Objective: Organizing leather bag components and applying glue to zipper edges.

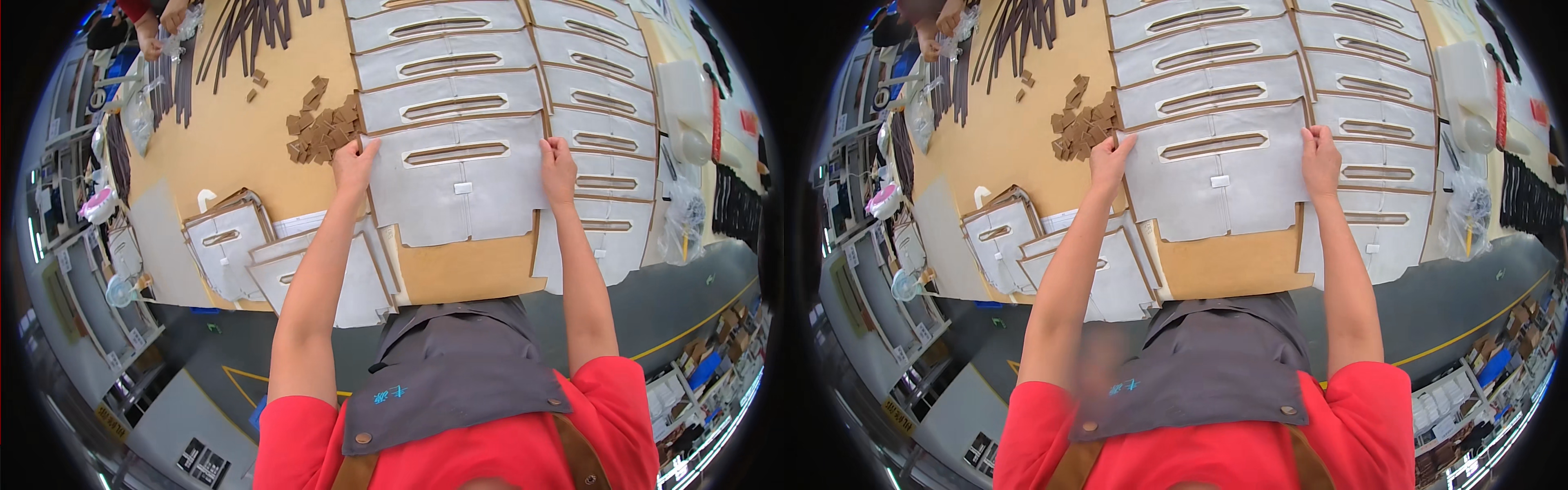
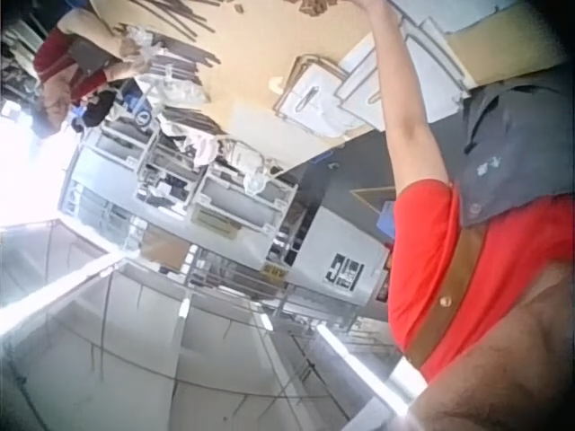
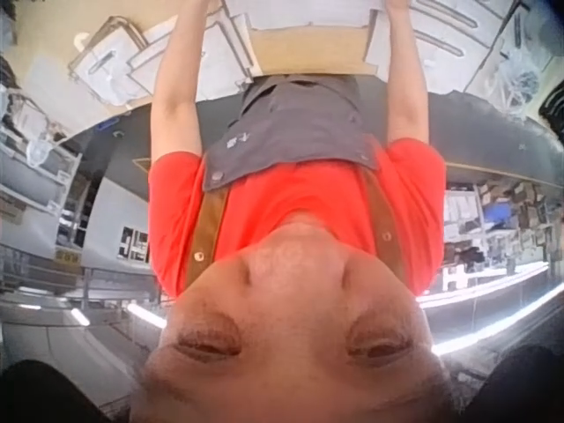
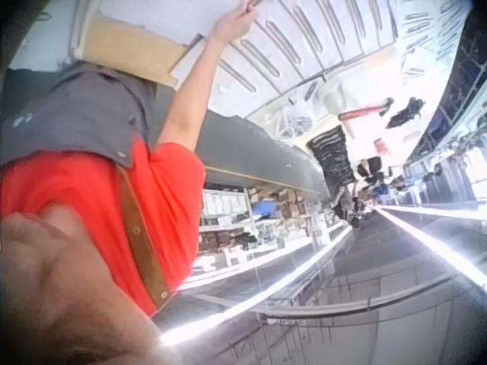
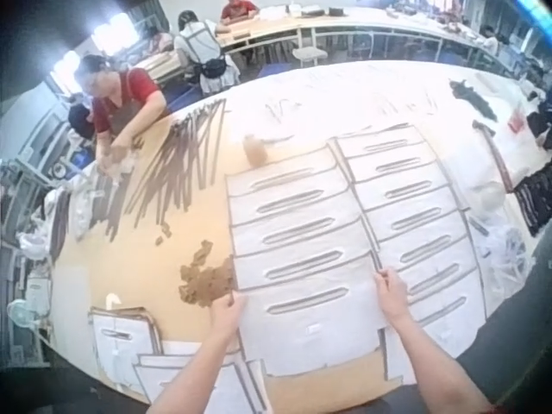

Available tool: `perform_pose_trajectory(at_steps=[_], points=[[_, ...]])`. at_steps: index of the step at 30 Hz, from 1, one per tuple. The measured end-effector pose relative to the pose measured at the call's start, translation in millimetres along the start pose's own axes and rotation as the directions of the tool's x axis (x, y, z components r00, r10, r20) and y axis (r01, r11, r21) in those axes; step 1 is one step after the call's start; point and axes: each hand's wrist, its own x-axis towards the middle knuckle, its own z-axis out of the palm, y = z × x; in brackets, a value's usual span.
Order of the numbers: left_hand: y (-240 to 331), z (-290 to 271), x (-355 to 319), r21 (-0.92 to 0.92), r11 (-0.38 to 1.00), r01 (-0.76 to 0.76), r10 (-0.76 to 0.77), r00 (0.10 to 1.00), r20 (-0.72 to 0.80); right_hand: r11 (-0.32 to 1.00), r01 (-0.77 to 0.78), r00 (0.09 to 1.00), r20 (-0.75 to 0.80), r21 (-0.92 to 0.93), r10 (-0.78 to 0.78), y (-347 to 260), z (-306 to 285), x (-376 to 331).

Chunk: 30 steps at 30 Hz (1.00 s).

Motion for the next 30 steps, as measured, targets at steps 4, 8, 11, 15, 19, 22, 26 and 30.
perform_pose_trajectory(at_steps=[4, 8, 11, 15, 19, 22, 26, 30], points=[[2, 2, -1, 0.074, 0.997, 0.019, -0.017, 0.999, -0.039, 1.000, -0.011, 1.000, -0.015, -0.026, 0.011, 0, 0, 0], [-4, 0, 2, 0.093, 0.995, 0.017, -0.011, 0.997, -0.074, 1.000, -0.016, 1.000, -0.006, -0.019, 0.016, -4, 3, 0], [-3, 3, 2, 0.075, 0.997, -0.023, 0.026, 0.999, -0.041, 0.998, -0.041, 0.999, -0.017, -0.046, 0.040, -4, 0, 0], [6, -2, -4, 0.173, 0.985, 0.008, 0.005, 0.997, -0.073, 0.998, 0.005, 1.000, -0.029, -0.057, -0.007, 1, 7, 1], [19, -12, -14, 0.415, 0.888, -0.199, 0.283, 0.947, -0.151, 0.983, 0.121, 0.991, -0.039, -0.141, -0.127, 11, 11, 11], [22, -42, -42, 0.420, 0.841, -0.341, 0.444, 0.879, -0.175, 0.914, 0.075, 0.997, 0.008, -0.399, -0.078, 3, -7, 11], [-27, -102, -88, 0.358, 0.891, -0.278, 0.204, 0.951, 0.231, 0.894, 0.165, 0.956, -0.156, -0.417, -0.249, -32, -14, -19], [-75, -120, -126, 0.510, 0.707, -0.489, 0.352, 0.870, 0.346, 0.956, 0.281, 0.947, -0.141, -0.079, -0.290, -36, -14, -62]])
